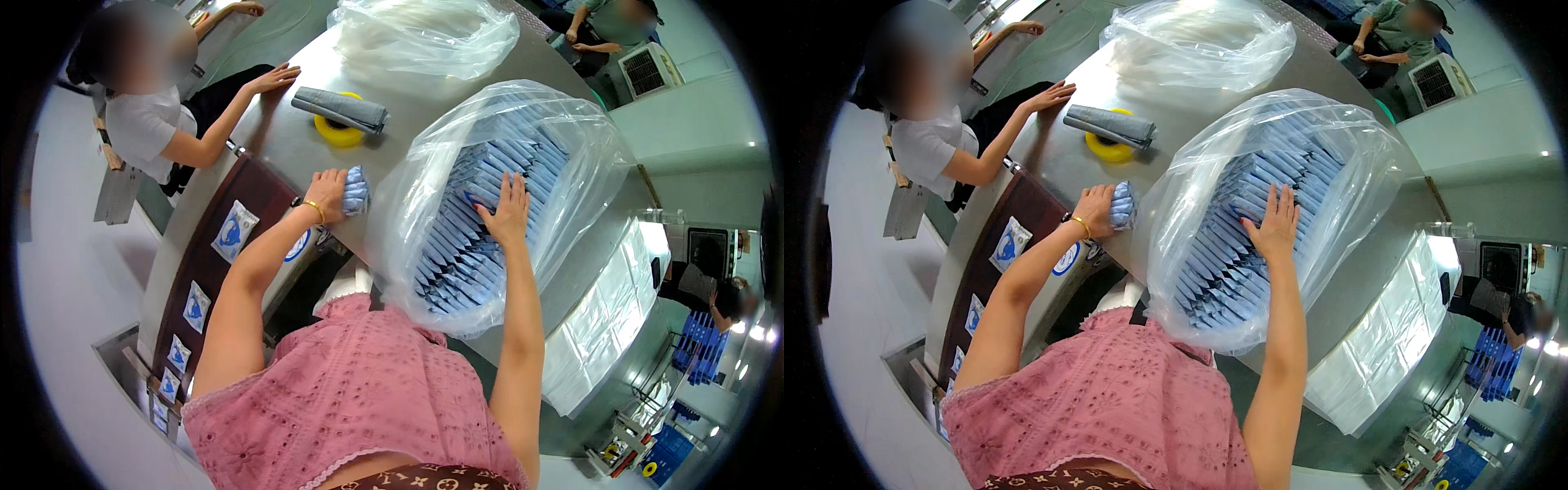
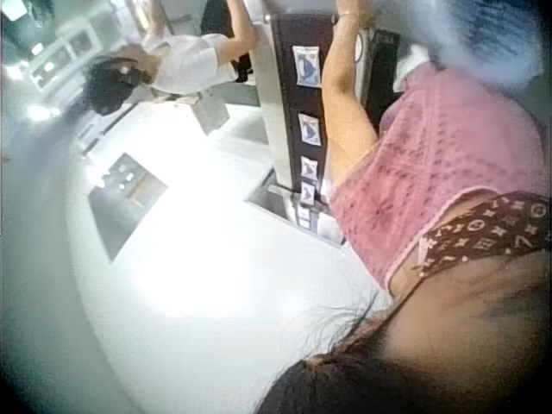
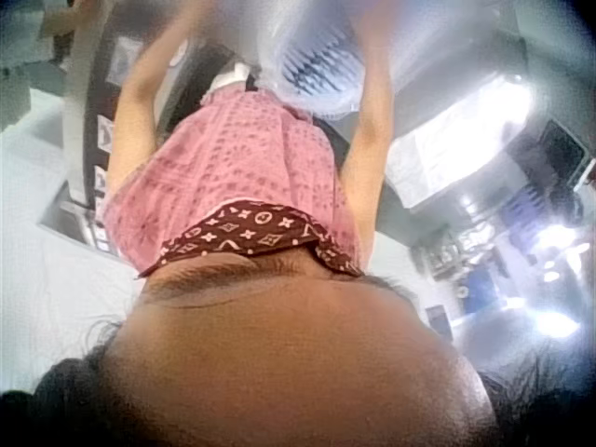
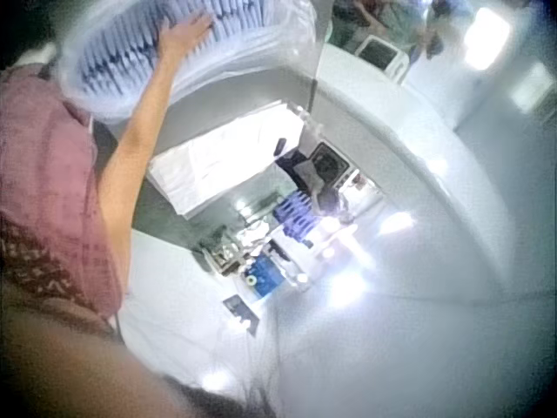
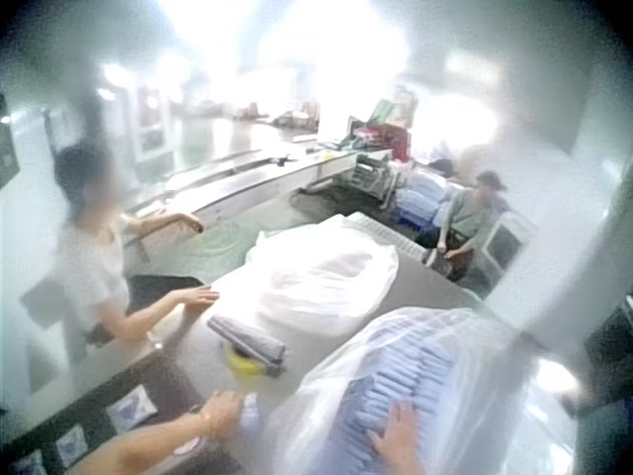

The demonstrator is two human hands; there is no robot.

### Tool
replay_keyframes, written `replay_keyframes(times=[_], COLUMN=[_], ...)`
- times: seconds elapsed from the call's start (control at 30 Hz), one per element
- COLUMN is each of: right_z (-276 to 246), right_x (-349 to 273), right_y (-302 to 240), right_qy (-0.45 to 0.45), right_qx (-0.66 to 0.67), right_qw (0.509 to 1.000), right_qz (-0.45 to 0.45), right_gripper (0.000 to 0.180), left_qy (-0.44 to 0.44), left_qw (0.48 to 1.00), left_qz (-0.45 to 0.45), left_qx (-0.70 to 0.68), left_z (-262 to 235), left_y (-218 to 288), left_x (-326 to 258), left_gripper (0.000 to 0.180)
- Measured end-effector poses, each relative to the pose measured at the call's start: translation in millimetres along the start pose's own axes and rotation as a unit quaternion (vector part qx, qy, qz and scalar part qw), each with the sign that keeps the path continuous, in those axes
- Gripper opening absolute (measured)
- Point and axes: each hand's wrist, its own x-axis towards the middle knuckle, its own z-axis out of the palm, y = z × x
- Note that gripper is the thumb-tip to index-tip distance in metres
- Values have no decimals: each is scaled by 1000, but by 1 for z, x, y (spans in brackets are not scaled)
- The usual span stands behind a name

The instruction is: The person places small blue packets into a large clear plastic bag on a metal table. They repeatedly pick up packets from a stack and arrange them inside the bag, occasionally adjusting the bag's position.

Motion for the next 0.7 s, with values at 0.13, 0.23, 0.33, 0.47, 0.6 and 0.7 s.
replay_keyframes(times=[0.13, 0.23, 0.33, 0.47, 0.6, 0.7], right_z=[-23, -35, -43, -58, -60, -51], right_x=[-24, -47, -59, -75, -96, -99], right_y=[4, 5, 7, 1, 0, -15], right_qy=[64, 117, 142, 141, 114, 76], right_qx=[104, 168, 202, 242, 233, 215], right_qw=[992, 978, 969, 960, 965, 974], right_qz=[21, 31, 29, 31, 23, -8], right_gripper=[78, 65, 57, 49, 48, 62], left_qy=[150, 210, 205, 60, -39, 92], left_qw=[966, 873, 859, 924, 955, 941], left_qz=[49, 168, 265, 331, 292, 324], left_qx=[-205, -407, -388, -183, 30, 30], left_z=[-66, -111, -122, -80, -21, 8], left_y=[50, 115, 176, 219, 215, 230], left_x=[0, 8, 22, 40, 61, 62], left_gripper=[97, 98, 97, 90, 83, 71])
